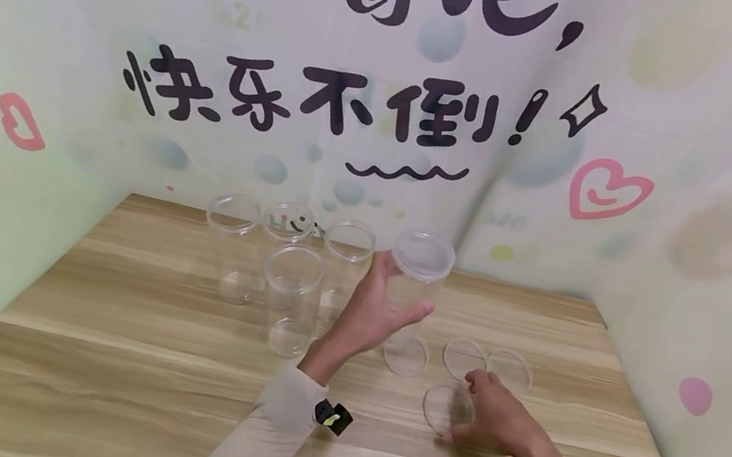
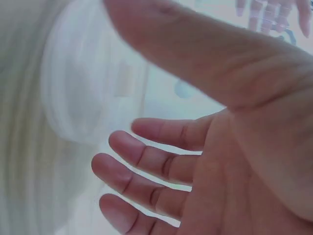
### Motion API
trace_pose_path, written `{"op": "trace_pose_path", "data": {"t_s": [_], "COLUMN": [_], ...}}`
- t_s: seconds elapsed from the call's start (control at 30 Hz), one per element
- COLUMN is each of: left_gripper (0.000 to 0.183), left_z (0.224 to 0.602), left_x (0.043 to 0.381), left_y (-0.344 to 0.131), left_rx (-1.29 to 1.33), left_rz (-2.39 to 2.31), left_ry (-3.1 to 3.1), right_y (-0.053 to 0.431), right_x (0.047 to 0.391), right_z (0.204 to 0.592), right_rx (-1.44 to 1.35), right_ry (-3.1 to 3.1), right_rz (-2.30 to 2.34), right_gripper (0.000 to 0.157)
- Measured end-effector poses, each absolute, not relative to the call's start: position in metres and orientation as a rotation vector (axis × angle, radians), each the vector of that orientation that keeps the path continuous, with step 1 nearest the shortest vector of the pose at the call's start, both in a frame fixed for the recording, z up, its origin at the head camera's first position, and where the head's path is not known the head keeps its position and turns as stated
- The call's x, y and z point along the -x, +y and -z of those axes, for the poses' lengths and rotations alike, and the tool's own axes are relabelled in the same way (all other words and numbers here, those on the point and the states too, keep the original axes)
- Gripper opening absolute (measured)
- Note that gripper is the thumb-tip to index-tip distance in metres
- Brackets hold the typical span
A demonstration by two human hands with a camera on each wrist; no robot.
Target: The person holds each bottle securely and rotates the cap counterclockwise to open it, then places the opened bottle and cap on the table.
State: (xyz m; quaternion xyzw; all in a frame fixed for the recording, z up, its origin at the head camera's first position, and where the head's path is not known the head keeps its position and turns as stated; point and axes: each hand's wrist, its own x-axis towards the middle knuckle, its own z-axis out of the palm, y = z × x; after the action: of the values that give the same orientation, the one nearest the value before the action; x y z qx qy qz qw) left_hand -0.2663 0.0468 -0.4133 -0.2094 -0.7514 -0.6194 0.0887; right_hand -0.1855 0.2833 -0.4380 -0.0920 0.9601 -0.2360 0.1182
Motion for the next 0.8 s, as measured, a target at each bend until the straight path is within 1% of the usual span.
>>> {"op": "trace_pose_path", "data": {"t_s": [0.17, 0.6, 0.8], "left_gripper": [0.077, 0.085, 0.09], "left_z": [0.414, 0.414, 0.418], "left_x": [0.26, 0.246, 0.243], "left_y": [0.041, 0.031, 0.026], "left_rx": [0.674, 0.744, 0.79], "left_rz": [1.781, 1.694, 1.559], "left_ry": [-2.295, -2.386, -2.421], "right_y": [0.281, 0.243, 0.218], "right_x": [0.185, 0.188, 0.19], "right_z": [0.425, 0.392, 0.383], "right_rx": [0.352, 0.611, 0.69], "right_ry": [2.936, 3.227, 3.243], "right_rz": [0.762, 1.197, 1.443], "right_gripper": [0.097, 0.094, 0.087]}}
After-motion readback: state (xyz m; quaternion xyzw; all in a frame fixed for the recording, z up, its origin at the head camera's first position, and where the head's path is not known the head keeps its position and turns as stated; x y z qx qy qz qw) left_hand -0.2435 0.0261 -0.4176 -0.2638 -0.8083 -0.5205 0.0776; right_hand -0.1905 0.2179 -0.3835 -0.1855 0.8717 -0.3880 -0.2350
